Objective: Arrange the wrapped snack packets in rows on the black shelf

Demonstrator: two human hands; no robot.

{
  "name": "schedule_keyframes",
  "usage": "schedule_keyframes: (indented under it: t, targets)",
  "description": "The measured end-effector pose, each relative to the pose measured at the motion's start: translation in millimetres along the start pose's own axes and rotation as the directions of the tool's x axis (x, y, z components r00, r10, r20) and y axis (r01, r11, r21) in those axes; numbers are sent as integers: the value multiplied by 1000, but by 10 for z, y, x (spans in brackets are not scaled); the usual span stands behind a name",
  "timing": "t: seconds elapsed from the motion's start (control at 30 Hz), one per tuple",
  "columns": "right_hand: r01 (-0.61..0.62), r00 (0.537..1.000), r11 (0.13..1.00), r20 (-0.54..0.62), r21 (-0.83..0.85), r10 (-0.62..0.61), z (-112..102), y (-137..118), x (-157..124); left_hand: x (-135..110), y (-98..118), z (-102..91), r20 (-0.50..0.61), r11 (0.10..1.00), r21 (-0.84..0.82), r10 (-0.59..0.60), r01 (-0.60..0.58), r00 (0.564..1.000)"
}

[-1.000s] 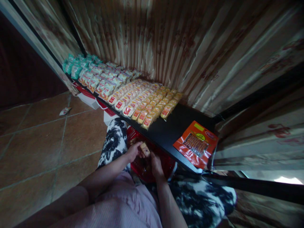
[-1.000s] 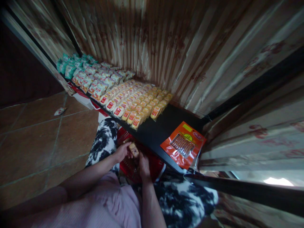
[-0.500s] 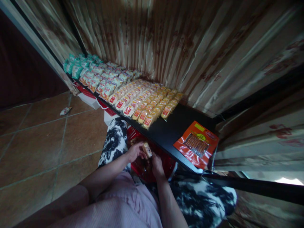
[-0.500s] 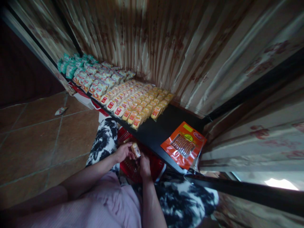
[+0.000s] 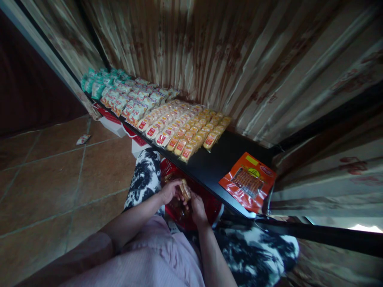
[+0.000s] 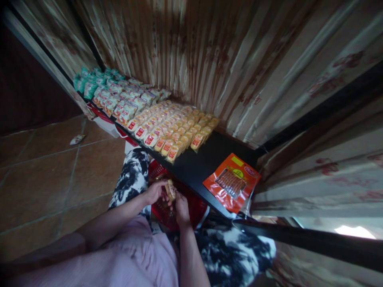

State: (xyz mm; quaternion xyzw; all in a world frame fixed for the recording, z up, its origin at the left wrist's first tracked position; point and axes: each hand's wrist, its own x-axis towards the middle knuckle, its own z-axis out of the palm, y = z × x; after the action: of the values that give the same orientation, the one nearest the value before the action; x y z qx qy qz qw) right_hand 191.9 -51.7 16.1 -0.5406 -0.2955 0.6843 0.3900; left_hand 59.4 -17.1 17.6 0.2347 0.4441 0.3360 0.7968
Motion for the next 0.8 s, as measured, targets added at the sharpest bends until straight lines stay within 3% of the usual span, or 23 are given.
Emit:
schedule_keyframes:
  t: [0.13, 0.37, 0.53, 0.67, 0.8]
  targets:
    - [35, 999, 999, 24, -22, -35, 10, -13, -37, 2, -13, -2, -10, 1000, -12, 15, -15, 1000]
    - [79, 989, 987, -111, -141, -95, -16, -3, -57, -2, -17, 24, -110, 1000, 12, 13, -12, 994]
    - [117, 973, 932, -146, -343, -176, -60, -29, -64, 9, -16, 39, -288, 990, 142, 20, 22, 957]
    - [183, 968, 908, -92, -378, -234, -61, -8, -57, -3, -24, 41, -340, 983, 181, 50, 13, 939]
    - [199, 976, 901, -4, -385, -218, -27, -6, -73, 0, -65, 14, -392, 978, 211, 81, 3, 916]
